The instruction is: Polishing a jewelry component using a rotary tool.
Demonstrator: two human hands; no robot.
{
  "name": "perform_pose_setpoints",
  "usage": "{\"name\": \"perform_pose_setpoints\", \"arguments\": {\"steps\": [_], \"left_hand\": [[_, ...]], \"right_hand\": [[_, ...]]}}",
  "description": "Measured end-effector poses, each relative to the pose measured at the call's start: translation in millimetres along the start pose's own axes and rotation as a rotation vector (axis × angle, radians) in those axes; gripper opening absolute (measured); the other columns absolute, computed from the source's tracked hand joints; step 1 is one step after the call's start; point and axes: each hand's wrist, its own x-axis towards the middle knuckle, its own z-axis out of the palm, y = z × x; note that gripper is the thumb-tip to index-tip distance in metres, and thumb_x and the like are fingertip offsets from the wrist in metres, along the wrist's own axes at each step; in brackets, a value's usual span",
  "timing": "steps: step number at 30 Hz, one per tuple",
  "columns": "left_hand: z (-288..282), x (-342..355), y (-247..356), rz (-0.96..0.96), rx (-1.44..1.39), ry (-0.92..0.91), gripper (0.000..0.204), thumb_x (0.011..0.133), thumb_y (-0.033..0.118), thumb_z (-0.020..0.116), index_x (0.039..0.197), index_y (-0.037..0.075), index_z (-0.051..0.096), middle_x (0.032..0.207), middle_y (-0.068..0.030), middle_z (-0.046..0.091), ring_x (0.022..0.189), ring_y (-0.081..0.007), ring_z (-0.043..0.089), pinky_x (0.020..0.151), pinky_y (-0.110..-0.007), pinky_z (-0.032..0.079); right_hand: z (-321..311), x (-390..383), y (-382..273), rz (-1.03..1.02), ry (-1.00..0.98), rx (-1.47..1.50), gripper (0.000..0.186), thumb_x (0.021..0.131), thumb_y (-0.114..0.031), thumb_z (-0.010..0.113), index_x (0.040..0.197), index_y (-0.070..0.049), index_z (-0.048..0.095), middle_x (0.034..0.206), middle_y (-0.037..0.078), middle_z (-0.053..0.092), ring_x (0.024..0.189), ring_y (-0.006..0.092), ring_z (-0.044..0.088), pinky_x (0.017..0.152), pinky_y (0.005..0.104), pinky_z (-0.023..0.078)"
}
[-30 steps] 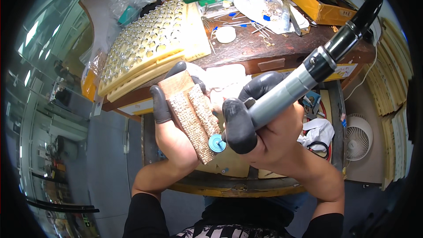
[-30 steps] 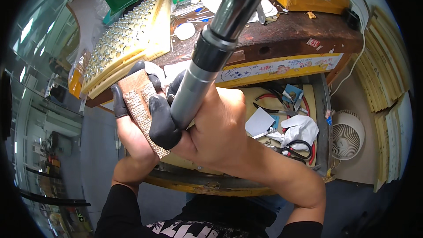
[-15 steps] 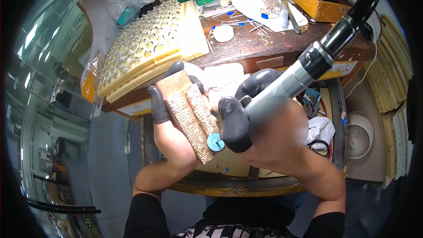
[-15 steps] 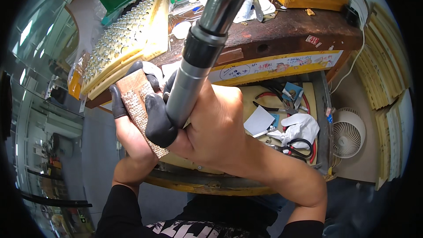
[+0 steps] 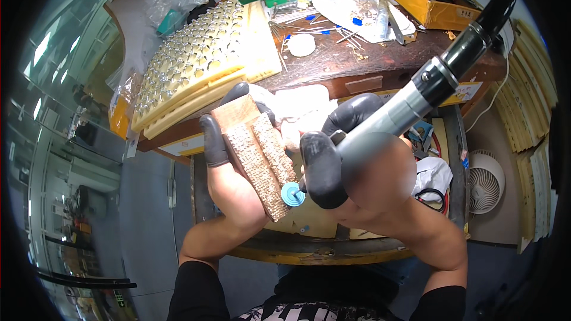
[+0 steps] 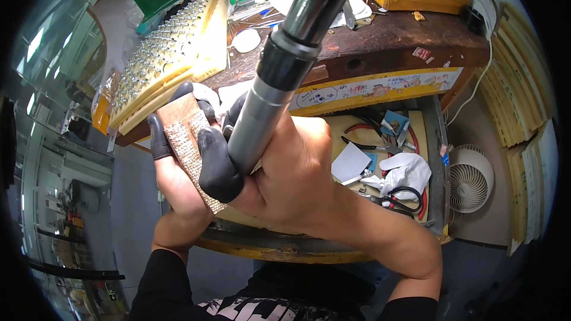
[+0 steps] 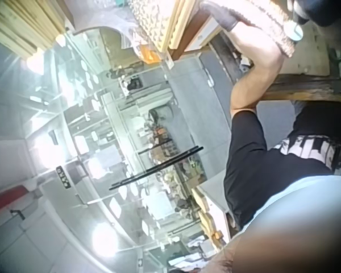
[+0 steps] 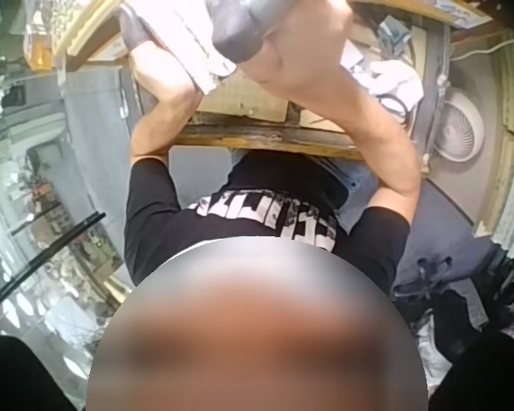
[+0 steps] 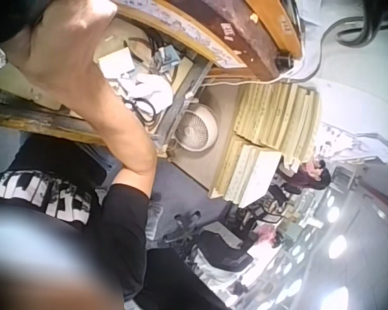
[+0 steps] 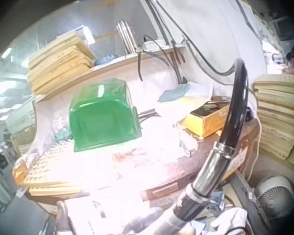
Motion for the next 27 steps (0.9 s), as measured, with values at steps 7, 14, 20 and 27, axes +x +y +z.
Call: {"name": "perform_pose_setpoints", "arguments": {"steps": [7, 14, 20, 27], "left_hand": [[6, -1, 2, 0.011, 0.042, 0.033, 0.06, 0.105, 0.054, 0.036, 0.141, 0.008, 0.047, 0.108, -0.0065, 0.057, 0.099, -0.0202, 0.057, 0.089, -0.038, 0.049], [10, -2, 1, 0.039, 0.151, 0.065, 0.058, 0.106, 0.053, 0.034, 0.139, 0.007, 0.047, 0.106, -0.0063, 0.057, 0.097, -0.019, 0.057, 0.085, -0.037, 0.05], [13, -3, 2, 0.014, 0.103, 0.056, 0.057, 0.106, 0.053, 0.034, 0.138, 0.007, 0.048, 0.106, -0.0065, 0.057, 0.095, -0.0192, 0.058, 0.084, -0.037, 0.051], [16, -4, 2, 0.008, 0.087, 0.089, 0.055, 0.106, 0.051, 0.035, 0.136, 0.006, 0.048, 0.106, -0.0064, 0.057, 0.095, -0.0189, 0.058, 0.085, -0.037, 0.052]], "right_hand": [[1, -1, -4, 0.05, -0.004, -0.004, 0.013, 0.086, -0.003, 0.069, 0.089, 0.006, 0.06, 0.065, 0.007, 0.064, 0.056, 0.0112, 0.062, 0.054, 0.0258, 0.049], [-1, 0, -5, 0.034, -0.015, -0.034, 0.012, 0.085, -0.003, 0.071, 0.084, 0.005, 0.062, 0.066, 0.007, 0.064, 0.056, 0.0121, 0.063, 0.054, 0.0262, 0.049], [-1, 0, -4, 0.036, -0.01, -0.034, 0.013, 0.085, -0.003, 0.071, 0.083, 0.006, 0.061, 0.068, 0.007, 0.063, 0.056, 0.0121, 0.062, 0.054, 0.026, 0.049], [0, 0, -3, 0.015, 0.0, -0.025, 0.012, 0.085, -0.002, 0.07, 0.084, 0.006, 0.061, 0.069, 0.009, 0.063, 0.057, 0.0111, 0.061, 0.052, 0.0262, 0.048]]}}
